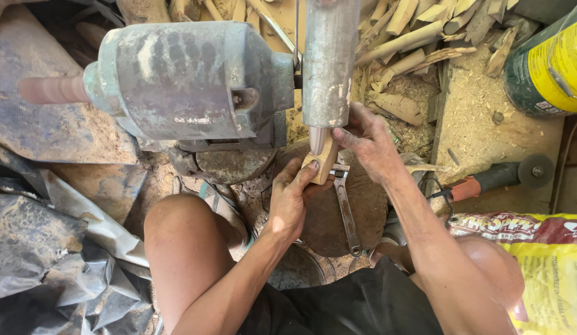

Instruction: The person sits on the floor and uses a bench grinder to smooth and shape a small wooden piece. They rotate the wood frequently to grind different edges and surfaces, then place the finished piece into a plastic basket with other similar items.

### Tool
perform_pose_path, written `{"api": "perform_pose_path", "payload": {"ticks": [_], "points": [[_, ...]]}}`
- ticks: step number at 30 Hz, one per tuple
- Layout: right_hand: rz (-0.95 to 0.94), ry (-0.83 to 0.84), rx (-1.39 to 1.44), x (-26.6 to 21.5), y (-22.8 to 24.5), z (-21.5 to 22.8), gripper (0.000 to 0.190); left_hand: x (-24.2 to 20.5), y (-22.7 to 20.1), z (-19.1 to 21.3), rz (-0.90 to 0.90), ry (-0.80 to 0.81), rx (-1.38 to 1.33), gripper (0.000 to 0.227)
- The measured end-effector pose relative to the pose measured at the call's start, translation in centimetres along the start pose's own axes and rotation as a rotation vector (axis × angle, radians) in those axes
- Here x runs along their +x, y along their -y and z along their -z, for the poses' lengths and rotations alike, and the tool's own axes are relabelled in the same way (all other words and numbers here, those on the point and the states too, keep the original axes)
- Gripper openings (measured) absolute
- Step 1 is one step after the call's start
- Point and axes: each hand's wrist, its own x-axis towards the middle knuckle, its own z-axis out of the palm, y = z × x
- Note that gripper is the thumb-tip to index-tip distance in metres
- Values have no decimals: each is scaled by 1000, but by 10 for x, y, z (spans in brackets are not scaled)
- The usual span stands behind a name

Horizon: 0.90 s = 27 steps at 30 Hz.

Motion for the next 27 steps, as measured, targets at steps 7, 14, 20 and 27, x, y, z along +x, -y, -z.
{"api": "perform_pose_path", "payload": {"ticks": [7,14,20,27], "points": [[-64,-6,51,1,-5,3,82,-2,1,-1,7,13,8,44],[-91,2,42,1,-8,4,84,-3,4,-1,12,1,-17,38],[-65,29,28,-3,-9,5,84,-6,7,2,5,7,-41,32],[-91,31,63,-9,-14,1,92,-17,8,5,9,22,-11,38]]}}
